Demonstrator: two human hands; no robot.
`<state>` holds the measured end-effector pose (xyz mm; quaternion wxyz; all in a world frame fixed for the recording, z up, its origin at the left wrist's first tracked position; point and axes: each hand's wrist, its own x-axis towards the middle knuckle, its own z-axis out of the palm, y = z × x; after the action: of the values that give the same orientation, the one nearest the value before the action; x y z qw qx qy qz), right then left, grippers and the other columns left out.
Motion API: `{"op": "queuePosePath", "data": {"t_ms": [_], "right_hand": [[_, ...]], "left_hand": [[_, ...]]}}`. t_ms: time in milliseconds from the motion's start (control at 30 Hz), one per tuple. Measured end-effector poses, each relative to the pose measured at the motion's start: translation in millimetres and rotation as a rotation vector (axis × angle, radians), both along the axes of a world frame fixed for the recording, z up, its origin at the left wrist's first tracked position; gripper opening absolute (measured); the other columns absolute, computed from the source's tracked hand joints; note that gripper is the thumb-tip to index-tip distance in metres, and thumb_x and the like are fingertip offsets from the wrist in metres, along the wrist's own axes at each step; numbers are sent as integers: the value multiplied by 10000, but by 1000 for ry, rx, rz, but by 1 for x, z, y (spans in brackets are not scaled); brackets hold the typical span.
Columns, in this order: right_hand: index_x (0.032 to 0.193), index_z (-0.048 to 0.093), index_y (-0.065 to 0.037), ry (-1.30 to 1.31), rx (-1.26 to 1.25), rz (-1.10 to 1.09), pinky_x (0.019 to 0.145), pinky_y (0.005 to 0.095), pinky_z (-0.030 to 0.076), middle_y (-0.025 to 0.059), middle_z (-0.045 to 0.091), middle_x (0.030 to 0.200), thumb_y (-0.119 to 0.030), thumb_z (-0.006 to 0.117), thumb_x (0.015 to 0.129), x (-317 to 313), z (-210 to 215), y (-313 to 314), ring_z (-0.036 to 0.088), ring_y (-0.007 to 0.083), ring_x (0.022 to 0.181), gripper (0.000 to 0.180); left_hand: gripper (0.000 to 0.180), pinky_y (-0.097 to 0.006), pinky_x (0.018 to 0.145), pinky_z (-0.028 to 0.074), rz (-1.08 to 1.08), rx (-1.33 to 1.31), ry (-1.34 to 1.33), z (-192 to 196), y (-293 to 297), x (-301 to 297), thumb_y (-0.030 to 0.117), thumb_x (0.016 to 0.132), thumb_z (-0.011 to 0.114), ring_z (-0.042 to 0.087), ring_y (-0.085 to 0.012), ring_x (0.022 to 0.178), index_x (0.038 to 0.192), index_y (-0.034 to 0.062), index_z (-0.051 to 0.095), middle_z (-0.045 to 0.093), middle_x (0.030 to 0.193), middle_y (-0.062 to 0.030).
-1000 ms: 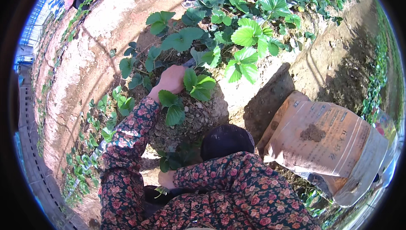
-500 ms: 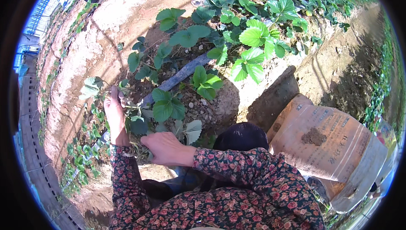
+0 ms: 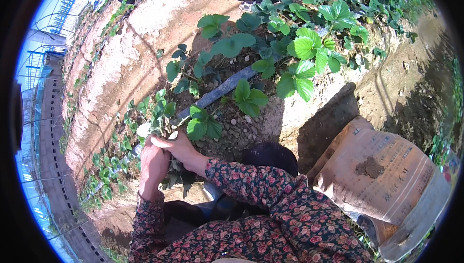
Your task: The person removes weeds from around strawberry plants in a greenhouse by hand, gathering the pulled weeds and placing them into a paper bag. The person moves along the plant rows, repeatedly pulling weeds and depositing them into the bag.
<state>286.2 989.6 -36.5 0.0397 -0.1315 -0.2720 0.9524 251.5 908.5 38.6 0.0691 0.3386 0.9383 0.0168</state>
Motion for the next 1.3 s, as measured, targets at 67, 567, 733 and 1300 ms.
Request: {"op": "queuePosePath", "data": {"t_ms": [67,567,733,1300], "right_hand": [[1077,515,-1,-131,-75,61,784,281,468,76,600,983,-183,713,747,-6,-6,-3,578,143,884,425],[890,607,44,178,984,844,741,444,473,251,613,904,-95,549,728,34,-25,-96,603,397,842,221],[883,603,54,219,947,450,741,438,470,257,603,883,-75,538,729,36,-118,-161,591,402,835,212],[959,587,-3,201,1072,897,753,453,483,218,624,922,-93,600,708,35,-19,-77,601,371,912,267]], "left_hand": [[196,-427,774,458,-175,-52,-67,28,3,3,112,775,575,577,-357,847,896,-41,596,595,933,-213],[157,-366,504,509,-170,-268,193,-126,137,-99,129,745,542,656,-259,637,689,84,682,651,674,-101],[152,-372,546,521,-176,-245,89,-131,172,-90,159,732,565,657,-272,667,719,74,691,656,705,-118],[186,-412,696,479,-549,276,-127,-116,123,-185,137,736,592,582,-348,816,904,60,612,597,866,-146]]}}
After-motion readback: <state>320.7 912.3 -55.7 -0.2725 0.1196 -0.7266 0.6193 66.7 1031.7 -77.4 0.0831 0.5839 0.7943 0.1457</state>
